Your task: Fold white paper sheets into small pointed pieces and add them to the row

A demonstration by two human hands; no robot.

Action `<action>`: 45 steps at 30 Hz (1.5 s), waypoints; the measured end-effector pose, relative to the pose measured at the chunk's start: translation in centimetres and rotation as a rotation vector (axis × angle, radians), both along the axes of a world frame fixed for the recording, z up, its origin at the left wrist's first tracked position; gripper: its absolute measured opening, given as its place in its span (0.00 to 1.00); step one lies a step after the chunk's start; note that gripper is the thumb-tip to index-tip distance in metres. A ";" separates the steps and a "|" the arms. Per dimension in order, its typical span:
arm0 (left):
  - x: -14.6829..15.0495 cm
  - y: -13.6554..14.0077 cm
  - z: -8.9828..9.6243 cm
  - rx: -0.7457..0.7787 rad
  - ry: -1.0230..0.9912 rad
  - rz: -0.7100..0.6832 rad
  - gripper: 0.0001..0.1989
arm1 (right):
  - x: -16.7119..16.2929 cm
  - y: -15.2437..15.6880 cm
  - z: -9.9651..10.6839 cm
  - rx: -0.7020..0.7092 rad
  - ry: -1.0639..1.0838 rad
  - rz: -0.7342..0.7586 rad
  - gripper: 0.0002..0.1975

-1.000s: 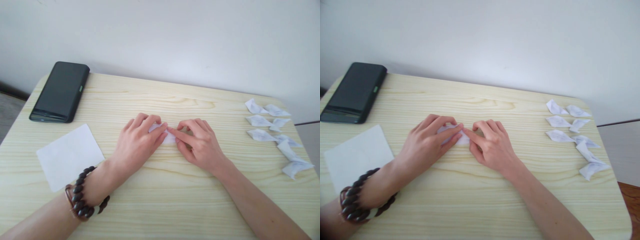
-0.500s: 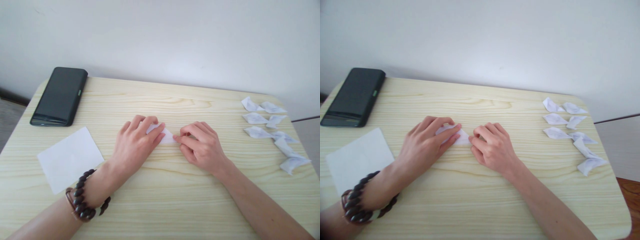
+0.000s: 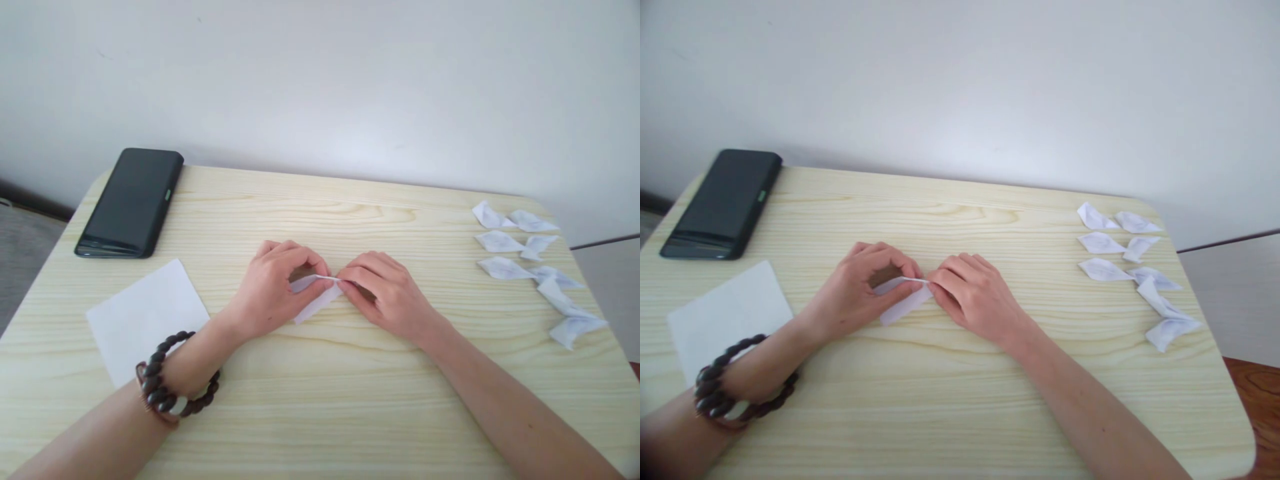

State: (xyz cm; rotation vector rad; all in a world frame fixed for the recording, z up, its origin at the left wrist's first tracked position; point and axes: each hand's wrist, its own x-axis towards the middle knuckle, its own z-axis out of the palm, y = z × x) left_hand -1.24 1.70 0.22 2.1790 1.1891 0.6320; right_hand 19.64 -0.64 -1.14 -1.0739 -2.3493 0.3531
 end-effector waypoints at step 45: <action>0.4 -0.9 0.9 -0.149 -0.129 -0.187 0.11 | 0.9 0.0 0.7 -0.380 0.296 0.159 0.08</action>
